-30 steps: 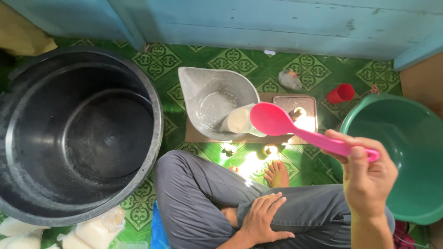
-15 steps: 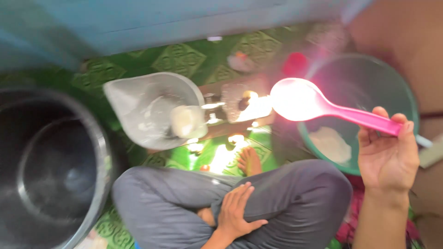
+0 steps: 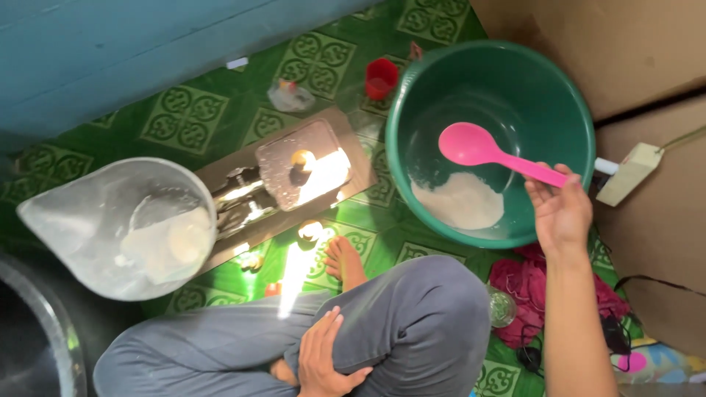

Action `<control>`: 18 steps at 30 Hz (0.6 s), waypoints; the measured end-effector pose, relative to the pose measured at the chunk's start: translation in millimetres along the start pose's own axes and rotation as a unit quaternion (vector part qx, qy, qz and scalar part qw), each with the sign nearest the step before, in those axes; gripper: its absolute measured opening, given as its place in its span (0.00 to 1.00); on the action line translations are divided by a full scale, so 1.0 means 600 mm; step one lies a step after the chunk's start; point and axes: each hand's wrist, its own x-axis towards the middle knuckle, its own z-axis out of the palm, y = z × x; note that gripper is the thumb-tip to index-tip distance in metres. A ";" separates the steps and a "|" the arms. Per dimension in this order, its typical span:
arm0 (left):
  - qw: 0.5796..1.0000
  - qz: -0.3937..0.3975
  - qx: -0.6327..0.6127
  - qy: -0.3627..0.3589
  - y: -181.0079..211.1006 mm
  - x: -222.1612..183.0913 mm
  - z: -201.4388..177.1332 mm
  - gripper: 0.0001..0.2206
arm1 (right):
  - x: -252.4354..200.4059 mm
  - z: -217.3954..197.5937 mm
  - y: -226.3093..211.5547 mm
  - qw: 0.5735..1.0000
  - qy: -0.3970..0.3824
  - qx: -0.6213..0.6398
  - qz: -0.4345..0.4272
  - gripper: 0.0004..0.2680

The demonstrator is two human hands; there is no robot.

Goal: Scooping white powder from a large basin into a measuring container and then into plastic bags.

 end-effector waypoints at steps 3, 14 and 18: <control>1.000 -0.002 0.001 -0.005 -0.002 -0.003 0.007 0.43 | 0.052 -0.063 0.040 0.998 0.005 -0.047 0.035 0.10; 0.999 0.015 0.044 0.008 -0.021 -0.022 0.041 0.43 | 0.137 -0.098 0.102 0.975 0.009 -0.213 0.063 0.11; 0.997 0.021 0.063 0.037 -0.027 -0.030 0.056 0.42 | 0.153 -0.100 0.109 0.971 -0.008 -0.227 0.072 0.10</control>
